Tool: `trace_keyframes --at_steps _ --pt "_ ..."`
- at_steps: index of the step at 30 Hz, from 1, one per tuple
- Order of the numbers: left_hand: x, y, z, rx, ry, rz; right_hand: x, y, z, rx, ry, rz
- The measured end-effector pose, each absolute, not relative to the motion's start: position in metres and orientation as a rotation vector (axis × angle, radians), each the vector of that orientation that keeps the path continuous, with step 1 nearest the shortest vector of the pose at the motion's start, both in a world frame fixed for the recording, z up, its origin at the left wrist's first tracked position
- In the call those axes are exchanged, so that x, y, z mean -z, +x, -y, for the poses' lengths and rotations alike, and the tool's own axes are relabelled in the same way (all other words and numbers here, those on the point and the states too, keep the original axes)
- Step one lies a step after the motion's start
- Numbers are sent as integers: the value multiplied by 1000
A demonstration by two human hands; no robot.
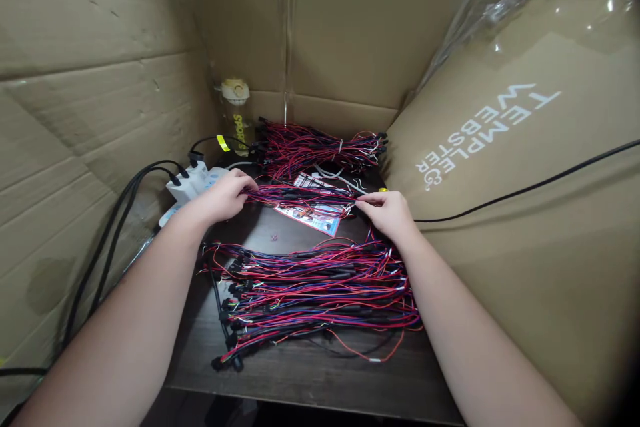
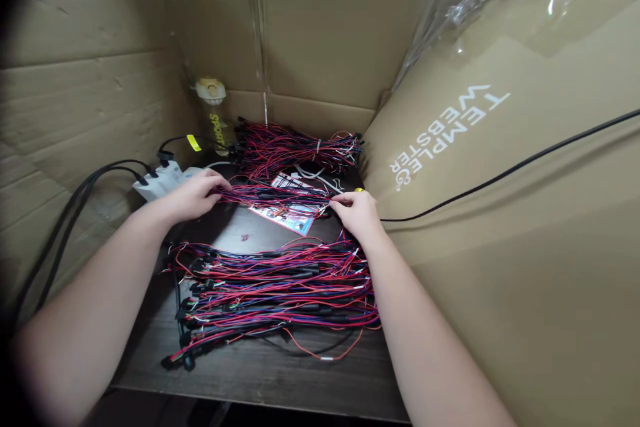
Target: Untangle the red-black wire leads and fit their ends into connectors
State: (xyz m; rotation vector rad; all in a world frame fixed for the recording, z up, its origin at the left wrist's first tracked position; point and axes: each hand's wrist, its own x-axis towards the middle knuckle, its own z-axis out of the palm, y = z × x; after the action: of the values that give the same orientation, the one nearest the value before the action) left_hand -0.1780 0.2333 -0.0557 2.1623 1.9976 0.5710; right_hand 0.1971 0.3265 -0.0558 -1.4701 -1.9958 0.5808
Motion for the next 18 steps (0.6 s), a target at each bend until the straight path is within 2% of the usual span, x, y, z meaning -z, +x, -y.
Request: trace_keyframes --at_steps 7,12,14,18 --pt "48 -175 -227 -565 2141 -2010 44 192 -319 -446 -1507 2102" --pt "40 -165 -222 -580 2177 -2014 3 193 -273 -345 -1364 2146" --pt "35 -161 -218 -606 2193 -2037 -17 194 -236 -598 -1091 2180" --pt "27 -153 -212 -714 2230 -2104 -38 204 -164 -1611 -568 2072"
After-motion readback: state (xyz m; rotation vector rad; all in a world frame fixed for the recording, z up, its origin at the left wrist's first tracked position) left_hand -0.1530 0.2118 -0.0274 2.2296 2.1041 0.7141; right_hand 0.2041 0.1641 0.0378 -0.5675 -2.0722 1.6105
